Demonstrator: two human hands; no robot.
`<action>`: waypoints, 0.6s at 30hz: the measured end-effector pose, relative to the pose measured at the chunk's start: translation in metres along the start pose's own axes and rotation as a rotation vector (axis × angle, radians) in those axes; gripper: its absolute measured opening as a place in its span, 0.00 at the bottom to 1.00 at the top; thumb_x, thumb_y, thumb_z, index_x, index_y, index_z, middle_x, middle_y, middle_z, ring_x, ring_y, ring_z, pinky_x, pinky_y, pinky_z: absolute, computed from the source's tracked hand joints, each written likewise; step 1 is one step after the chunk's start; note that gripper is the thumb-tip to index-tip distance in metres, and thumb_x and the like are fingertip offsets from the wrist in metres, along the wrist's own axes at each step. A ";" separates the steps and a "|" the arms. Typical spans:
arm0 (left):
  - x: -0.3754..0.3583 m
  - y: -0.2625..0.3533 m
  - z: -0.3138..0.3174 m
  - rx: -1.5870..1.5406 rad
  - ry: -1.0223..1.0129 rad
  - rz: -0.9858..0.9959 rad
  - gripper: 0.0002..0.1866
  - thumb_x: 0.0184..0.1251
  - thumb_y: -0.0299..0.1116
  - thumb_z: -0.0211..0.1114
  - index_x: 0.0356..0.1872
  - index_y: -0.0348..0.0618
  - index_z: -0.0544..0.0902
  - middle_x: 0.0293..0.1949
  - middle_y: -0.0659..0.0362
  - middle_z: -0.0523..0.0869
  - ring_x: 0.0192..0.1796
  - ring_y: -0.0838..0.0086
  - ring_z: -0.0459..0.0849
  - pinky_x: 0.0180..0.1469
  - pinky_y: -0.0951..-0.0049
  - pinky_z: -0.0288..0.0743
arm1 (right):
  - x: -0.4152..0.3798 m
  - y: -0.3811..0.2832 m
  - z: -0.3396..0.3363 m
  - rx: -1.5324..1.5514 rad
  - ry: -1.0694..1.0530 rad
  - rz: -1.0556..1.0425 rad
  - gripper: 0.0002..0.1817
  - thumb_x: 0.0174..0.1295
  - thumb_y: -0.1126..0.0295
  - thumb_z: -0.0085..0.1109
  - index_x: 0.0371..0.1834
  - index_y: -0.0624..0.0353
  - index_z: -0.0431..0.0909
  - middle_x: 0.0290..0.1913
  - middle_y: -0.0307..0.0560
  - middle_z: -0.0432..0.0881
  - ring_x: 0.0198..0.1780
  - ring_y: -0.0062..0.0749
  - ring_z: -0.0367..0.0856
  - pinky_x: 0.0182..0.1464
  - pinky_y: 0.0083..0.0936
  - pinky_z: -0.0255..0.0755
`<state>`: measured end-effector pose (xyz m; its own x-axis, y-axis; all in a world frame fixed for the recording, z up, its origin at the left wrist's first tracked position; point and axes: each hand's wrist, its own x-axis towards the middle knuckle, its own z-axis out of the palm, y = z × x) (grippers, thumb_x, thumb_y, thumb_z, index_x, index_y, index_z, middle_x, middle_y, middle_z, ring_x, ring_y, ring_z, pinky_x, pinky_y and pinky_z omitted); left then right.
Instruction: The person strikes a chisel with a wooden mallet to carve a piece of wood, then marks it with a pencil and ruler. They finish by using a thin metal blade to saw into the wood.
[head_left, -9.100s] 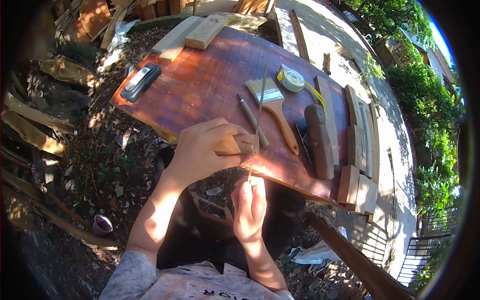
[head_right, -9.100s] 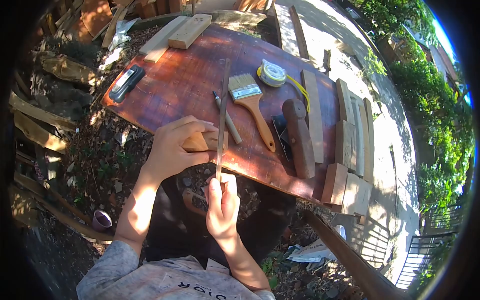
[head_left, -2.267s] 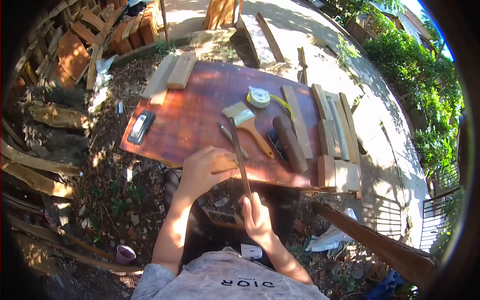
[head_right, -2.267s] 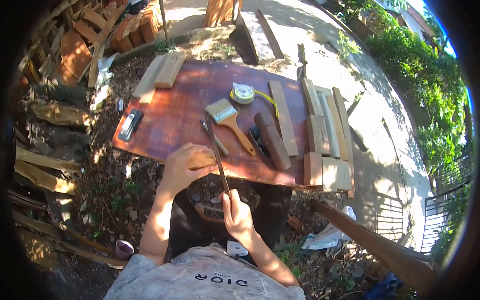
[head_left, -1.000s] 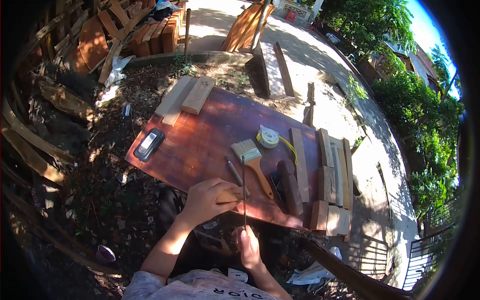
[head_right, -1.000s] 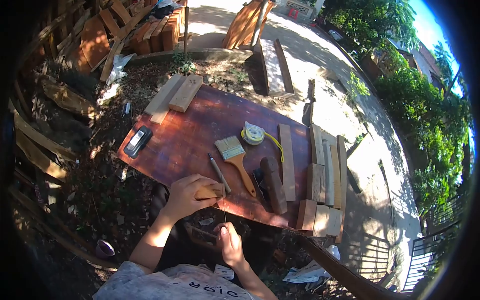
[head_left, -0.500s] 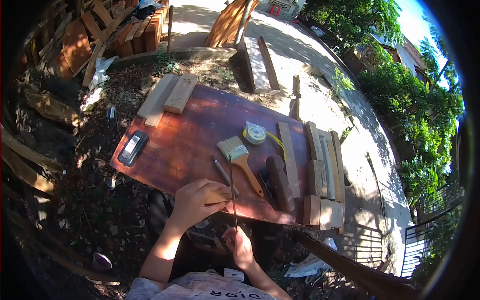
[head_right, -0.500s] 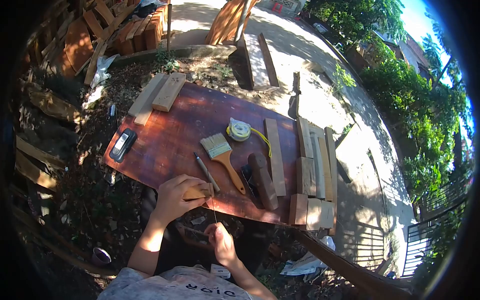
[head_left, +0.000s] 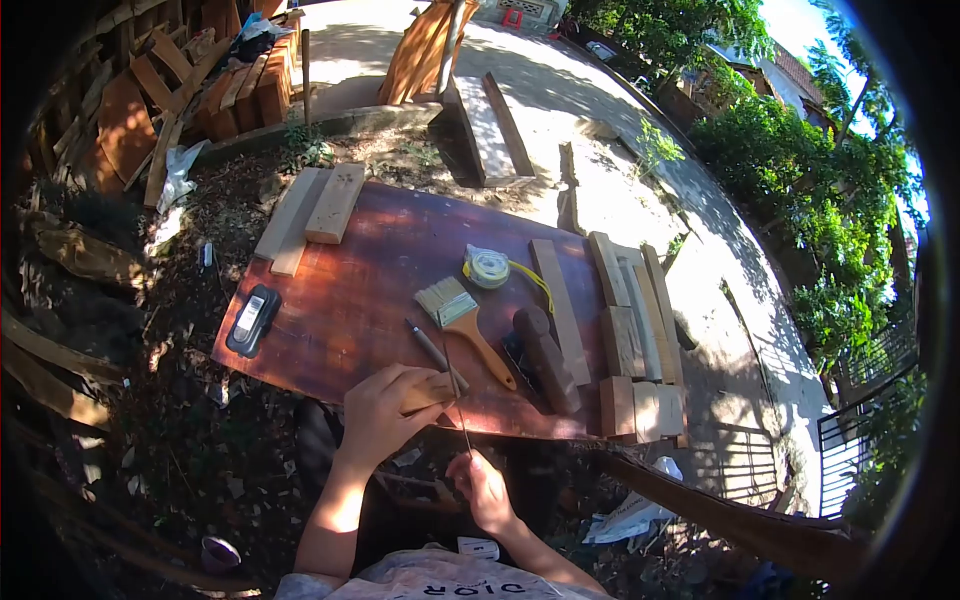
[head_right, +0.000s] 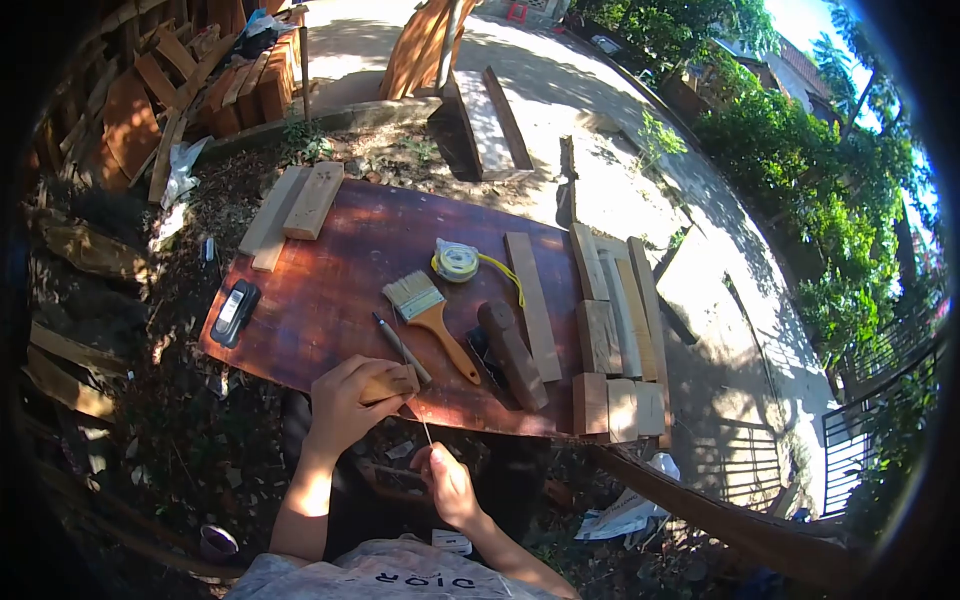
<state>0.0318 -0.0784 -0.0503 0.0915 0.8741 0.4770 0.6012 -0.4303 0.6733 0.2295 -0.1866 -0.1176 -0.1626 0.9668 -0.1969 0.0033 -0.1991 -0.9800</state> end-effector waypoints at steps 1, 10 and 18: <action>0.000 0.000 0.000 0.001 0.002 -0.001 0.23 0.49 0.36 0.86 0.48 0.46 0.90 0.42 0.58 0.91 0.43 0.61 0.92 0.46 0.65 0.86 | 0.000 0.001 0.000 0.012 -0.007 -0.005 0.28 0.88 0.50 0.36 0.44 0.60 0.80 0.26 0.31 0.67 0.26 0.15 0.62 0.29 0.21 0.58; -0.001 0.002 0.001 -0.010 0.013 -0.008 0.23 0.49 0.33 0.85 0.48 0.45 0.89 0.42 0.57 0.90 0.44 0.59 0.92 0.46 0.63 0.86 | 0.000 -0.008 0.002 -0.135 0.036 -0.048 0.27 0.89 0.53 0.36 0.41 0.62 0.80 0.23 0.32 0.65 0.27 0.16 0.62 0.31 0.22 0.59; -0.001 0.003 0.002 -0.014 -0.002 -0.001 0.21 0.53 0.35 0.83 0.49 0.47 0.89 0.43 0.58 0.90 0.44 0.58 0.91 0.46 0.62 0.85 | -0.003 -0.010 0.002 -0.137 0.046 -0.072 0.26 0.89 0.54 0.37 0.40 0.60 0.78 0.23 0.32 0.64 0.27 0.17 0.61 0.32 0.22 0.59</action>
<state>0.0350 -0.0800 -0.0494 0.0925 0.8749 0.4754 0.5904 -0.4327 0.6813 0.2280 -0.1878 -0.1073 -0.1217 0.9848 -0.1237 0.1281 -0.1080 -0.9859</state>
